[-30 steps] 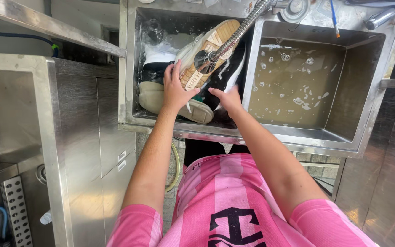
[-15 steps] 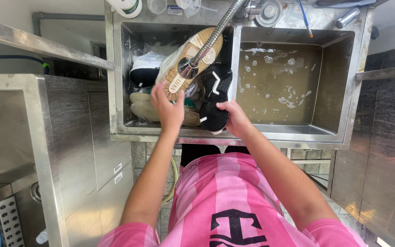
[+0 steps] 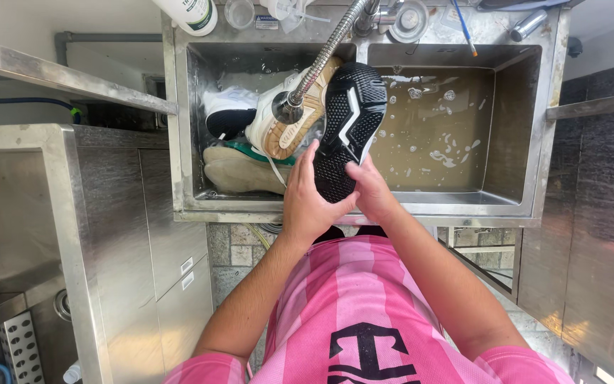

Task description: The person washes sneakers in a stainless steel sink using a brush and a water sprayer to rinse them.

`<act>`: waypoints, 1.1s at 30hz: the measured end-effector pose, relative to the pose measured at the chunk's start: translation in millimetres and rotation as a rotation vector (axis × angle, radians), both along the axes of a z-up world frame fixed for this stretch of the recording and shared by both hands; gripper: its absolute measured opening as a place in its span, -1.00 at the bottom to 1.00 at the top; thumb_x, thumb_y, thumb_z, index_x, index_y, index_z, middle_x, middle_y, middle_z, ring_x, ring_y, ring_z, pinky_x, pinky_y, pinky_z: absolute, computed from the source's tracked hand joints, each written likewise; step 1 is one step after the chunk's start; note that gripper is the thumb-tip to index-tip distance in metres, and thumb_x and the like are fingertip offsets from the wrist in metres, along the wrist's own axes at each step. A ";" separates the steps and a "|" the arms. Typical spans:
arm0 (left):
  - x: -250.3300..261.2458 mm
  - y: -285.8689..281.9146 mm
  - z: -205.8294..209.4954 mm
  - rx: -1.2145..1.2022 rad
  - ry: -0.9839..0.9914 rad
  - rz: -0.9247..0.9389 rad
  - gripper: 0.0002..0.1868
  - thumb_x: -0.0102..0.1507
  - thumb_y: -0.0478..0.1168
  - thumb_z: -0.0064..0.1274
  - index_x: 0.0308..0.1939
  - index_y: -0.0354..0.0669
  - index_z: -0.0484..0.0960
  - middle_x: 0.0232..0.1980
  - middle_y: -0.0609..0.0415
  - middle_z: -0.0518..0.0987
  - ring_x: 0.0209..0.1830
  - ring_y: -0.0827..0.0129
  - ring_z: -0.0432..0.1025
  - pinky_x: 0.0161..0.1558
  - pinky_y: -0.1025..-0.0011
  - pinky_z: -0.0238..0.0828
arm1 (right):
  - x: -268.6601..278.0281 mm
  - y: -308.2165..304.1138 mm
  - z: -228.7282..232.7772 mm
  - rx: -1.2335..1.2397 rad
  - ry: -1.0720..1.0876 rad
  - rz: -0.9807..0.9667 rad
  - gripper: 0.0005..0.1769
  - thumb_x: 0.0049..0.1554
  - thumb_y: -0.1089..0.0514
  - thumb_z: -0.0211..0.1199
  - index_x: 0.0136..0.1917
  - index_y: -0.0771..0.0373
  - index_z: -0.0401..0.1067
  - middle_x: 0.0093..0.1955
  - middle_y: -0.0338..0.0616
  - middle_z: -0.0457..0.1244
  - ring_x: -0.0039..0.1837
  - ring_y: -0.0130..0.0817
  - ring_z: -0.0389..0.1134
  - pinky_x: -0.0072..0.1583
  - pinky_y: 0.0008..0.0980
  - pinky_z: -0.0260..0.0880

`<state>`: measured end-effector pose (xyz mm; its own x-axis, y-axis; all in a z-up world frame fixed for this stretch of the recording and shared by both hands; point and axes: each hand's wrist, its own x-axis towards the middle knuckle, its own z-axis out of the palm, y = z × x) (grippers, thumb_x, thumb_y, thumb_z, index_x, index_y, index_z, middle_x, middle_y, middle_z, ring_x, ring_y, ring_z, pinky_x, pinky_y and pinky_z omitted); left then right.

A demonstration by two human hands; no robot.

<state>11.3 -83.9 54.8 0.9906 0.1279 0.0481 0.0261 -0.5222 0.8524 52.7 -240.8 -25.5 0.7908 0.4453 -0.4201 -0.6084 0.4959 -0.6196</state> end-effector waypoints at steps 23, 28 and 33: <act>14.4 -18.2 -95.0 -0.626 0.317 -0.200 -0.36 0.33 0.05 0.18 0.34 -0.31 0.45 0.24 0.00 0.55 0.26 0.37 0.46 0.26 0.43 0.37 | 10.1 -85.3 34.6 -0.322 -0.326 -0.102 -0.36 0.20 0.41 0.27 0.47 0.30 0.10 0.37 -0.12 0.24 0.40 -0.40 0.29 0.41 -0.32 0.30; 19.8 44.1 -125.8 0.057 0.173 -0.035 -0.62 0.25 -0.09 0.27 0.07 -0.18 0.62 0.14 -0.01 0.60 0.21 0.24 0.49 0.31 0.26 0.42 | 9.8 -98.2 41.6 -0.595 -0.437 0.167 -0.42 0.20 0.35 0.28 0.43 0.28 0.17 0.14 -0.19 0.28 0.15 -0.53 0.31 0.18 -0.45 0.36; 49.1 93.2 -167.7 0.383 0.048 0.034 0.30 -0.15 0.00 0.56 0.44 -0.49 0.08 0.43 -0.46 0.13 0.41 -0.31 0.01 0.34 -0.04 -0.03 | 9.1 -88.2 47.3 -0.711 -0.513 0.220 -0.47 0.18 0.34 0.27 0.39 0.30 0.22 0.00 -0.23 0.31 0.01 -0.59 0.32 0.05 -0.50 0.35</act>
<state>60.4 9.3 -112.9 0.9885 0.1422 0.0519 0.0840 -0.8006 0.5933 61.7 -329.0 21.8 0.8844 0.3786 -0.2730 -0.2084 -0.2030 -0.9567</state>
